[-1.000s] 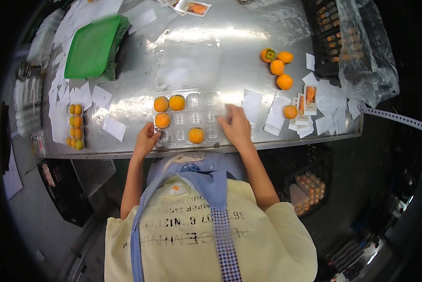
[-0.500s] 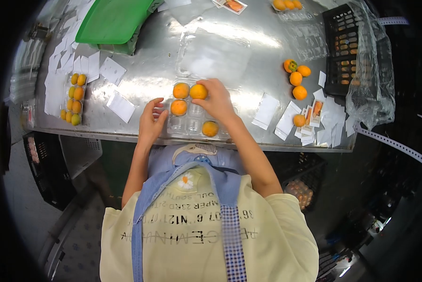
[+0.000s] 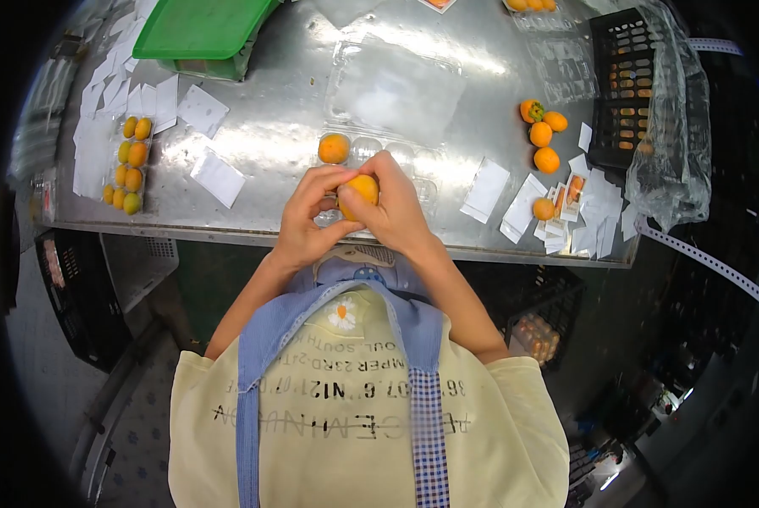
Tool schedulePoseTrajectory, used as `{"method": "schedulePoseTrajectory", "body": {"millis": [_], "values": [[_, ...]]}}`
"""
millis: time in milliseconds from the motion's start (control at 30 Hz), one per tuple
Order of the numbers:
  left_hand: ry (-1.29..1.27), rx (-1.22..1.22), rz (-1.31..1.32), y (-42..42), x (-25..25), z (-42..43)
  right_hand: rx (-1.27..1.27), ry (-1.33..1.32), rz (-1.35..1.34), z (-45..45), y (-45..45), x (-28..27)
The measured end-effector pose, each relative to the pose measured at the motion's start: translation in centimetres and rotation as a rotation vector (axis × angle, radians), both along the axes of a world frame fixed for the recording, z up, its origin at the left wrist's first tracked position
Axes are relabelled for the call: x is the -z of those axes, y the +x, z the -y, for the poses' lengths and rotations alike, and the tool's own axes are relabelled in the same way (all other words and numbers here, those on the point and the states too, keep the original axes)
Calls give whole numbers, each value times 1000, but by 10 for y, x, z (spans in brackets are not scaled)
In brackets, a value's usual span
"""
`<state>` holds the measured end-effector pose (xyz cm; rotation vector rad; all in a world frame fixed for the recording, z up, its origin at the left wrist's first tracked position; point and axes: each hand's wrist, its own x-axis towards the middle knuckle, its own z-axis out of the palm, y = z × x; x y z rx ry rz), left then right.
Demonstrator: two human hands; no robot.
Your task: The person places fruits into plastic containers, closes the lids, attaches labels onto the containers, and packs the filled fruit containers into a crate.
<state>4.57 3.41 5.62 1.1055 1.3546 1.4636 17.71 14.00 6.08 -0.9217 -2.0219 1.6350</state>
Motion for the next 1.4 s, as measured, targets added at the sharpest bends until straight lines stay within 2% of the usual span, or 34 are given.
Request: {"method": "schedulePoseTrajectory", "body": {"millis": [100, 200, 300, 533, 633, 800, 900, 1033, 1100, 1200, 1400], "values": [[-25, 43, 176, 2, -2, 0, 104, -207, -95, -4, 1, 11], [-71, 119, 437, 0, 0, 1, 116, -143, -64, -9, 0, 11], [-54, 116, 662, -1, 12, 2, 118, -431, 5, -12, 0, -4], [-20, 240, 1160, -12, 18, -1, 104, -338, -25, -9, 3, 4], [-158, 175, 1078, -9, 18, -1, 113, -331, -41, -10, 6, 10], [-196, 138, 1035, -3, 28, 1, 122, -323, -58, -7, 3, 3], [-220, 132, 943, 0, 30, 2, 59, -190, 142, 1, -3, -13], [-171, 159, 873, -3, 11, -1, 71, -191, -35, 3, 0, 5], [-153, 186, 946, -2, 7, 1, 53, -186, -85, 3, 1, 5], [-133, 205, 1021, -2, 9, 2, 29, -317, -152, 5, -2, -5], [-65, 242, 1052, -5, 32, 7, -23, -330, -117, 5, -1, -5]]}}
